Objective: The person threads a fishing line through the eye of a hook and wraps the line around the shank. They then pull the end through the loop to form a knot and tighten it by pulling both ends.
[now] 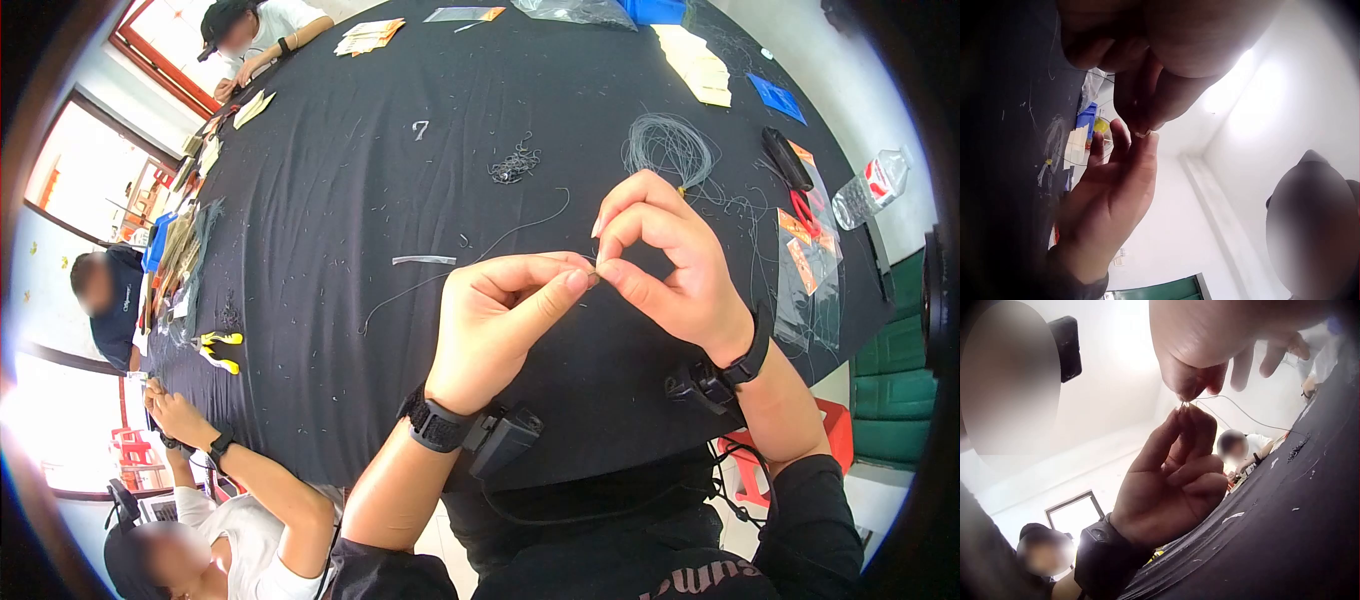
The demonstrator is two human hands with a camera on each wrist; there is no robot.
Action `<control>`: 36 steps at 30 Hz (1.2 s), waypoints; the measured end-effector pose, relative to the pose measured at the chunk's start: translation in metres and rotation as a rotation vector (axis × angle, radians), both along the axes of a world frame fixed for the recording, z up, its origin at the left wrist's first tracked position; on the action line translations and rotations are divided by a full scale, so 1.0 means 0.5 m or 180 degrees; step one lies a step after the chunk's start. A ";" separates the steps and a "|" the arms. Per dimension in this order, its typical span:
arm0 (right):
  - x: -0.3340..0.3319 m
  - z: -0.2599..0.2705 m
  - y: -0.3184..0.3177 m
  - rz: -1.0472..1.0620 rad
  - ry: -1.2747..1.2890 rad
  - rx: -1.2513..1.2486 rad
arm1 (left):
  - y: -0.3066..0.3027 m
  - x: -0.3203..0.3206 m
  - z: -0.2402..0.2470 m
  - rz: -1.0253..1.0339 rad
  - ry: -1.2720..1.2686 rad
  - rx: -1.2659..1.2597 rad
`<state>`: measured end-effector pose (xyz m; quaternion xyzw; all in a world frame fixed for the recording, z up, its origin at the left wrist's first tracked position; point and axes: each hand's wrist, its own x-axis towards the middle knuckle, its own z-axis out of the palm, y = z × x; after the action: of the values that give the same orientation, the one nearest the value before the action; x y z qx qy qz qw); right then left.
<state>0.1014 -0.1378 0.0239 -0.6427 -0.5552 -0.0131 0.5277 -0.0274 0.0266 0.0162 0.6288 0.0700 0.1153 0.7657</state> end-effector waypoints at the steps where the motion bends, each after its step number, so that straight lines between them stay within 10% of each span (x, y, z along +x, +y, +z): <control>1: 0.000 0.000 0.000 -0.0004 -0.0022 0.0005 | 0.001 0.000 -0.001 0.0021 0.0014 0.0003; 10: -0.011 0.004 0.001 0.0185 0.0978 -0.0132 | 0.004 0.001 -0.006 0.0315 -0.0065 -0.0042; 36: -0.002 0.000 -0.011 -0.0237 0.0372 -0.0479 | -0.001 0.001 -0.010 0.0695 0.0062 0.1400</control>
<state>0.1005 -0.1433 0.0240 -0.7004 -0.4986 0.0466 0.5086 -0.0269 0.0262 0.0112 0.7702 0.1181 0.2038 0.5927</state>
